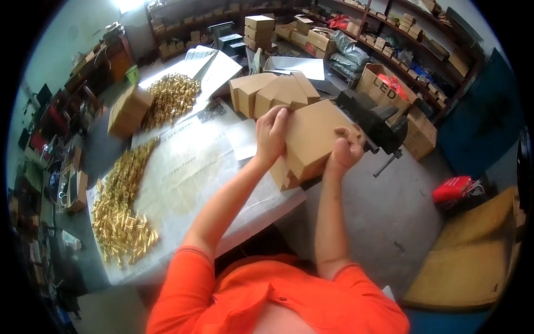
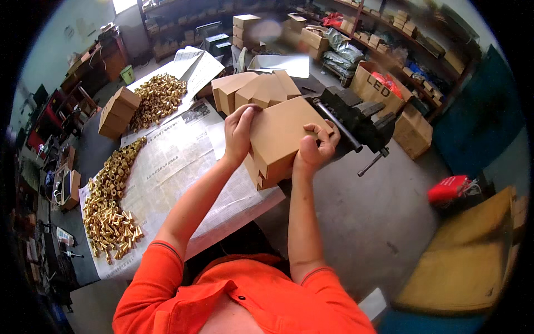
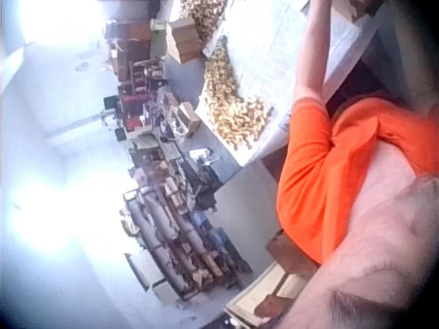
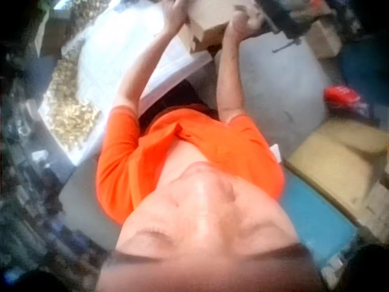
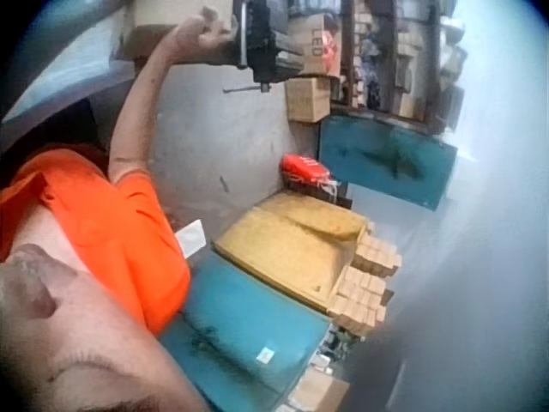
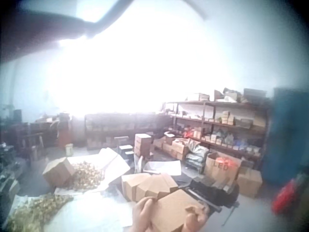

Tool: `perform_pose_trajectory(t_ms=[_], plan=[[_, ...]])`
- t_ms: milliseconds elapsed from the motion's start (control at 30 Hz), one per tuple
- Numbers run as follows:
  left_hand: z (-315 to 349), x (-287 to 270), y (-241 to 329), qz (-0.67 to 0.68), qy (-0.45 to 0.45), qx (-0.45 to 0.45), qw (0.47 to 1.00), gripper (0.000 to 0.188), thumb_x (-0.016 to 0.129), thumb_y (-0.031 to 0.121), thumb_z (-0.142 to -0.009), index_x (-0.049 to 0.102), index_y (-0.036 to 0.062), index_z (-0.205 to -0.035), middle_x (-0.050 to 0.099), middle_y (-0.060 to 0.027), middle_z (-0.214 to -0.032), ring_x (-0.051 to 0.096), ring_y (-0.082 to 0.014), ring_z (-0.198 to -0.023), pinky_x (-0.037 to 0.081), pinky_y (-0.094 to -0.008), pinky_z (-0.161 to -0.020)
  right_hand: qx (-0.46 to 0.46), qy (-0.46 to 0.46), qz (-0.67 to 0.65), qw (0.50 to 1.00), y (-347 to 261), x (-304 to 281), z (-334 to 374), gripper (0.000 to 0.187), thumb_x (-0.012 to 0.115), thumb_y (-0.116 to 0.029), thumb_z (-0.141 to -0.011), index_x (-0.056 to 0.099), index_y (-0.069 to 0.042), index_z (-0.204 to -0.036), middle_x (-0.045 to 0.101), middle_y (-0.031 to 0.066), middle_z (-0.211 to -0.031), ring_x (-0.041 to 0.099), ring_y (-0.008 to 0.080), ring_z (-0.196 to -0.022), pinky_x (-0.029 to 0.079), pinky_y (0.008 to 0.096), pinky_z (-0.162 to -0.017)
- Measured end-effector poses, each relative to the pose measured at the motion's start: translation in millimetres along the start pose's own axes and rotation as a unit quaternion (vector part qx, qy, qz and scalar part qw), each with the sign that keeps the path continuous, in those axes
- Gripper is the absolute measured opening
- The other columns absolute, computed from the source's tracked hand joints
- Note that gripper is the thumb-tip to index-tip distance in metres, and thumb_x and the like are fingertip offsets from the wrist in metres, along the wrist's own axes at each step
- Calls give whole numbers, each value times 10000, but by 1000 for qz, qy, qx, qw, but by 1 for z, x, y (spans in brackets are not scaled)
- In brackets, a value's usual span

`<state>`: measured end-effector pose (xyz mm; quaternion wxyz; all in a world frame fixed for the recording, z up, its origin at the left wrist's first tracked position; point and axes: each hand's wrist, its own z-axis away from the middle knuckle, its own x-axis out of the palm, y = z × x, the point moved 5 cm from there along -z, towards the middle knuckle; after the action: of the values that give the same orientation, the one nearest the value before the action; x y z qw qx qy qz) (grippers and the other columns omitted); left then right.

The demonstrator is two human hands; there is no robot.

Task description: The person places brass-colored cylindrical parts into a small cardboard box, arranging them in rows. The person then closes the box and sets it aside.

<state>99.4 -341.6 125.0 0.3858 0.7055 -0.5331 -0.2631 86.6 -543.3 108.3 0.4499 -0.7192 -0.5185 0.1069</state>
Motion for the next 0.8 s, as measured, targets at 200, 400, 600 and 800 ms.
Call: perform_pose_trajectory(t_ms=[200,400,600,800], plan=[[-23,8,-30,143,-58,-102,983,386,463,236,-907,574,-81,-718,566,-69,-633,498,-115,-639,402,-286,-619,-35,-36,51,997,-13,-1,5,310,530,-108,-595,692,-30,-848,439,127,-1215,439,279,-1197,301,359,-1059],[-37,10,-58,144,-39,-132,980,445,483,309,-918,598,-90,-757,592,-88,-647,529,-152,-644,427,-317,-643,-102,-56,33,993,-2,6,7,339,679,-304,-664,678,-46,-884,420,120,-1193,430,269,-1206,305,372,-1054],[-22,9,-45,82,-10,-133,988,480,477,347,-906,615,-92,-768,631,-175,-675,592,-219,-667,448,-352,-683,-28,-55,7,998,1,-1,5,337,562,-126,-590,696,-10,-877,543,121,-1121,478,263,-1170,294,363,-1075],[-25,-16,-38,42,-87,-115,989,519,541,423,-949,637,-66,-804,605,-29,-697,530,-92,-651,442,-270,-626,-23,-271,-4,962,3,-27,-26,453,599,-177,-586,709,17,-980,550,156,-1207,475,278,-1206,295,366,-1080]])
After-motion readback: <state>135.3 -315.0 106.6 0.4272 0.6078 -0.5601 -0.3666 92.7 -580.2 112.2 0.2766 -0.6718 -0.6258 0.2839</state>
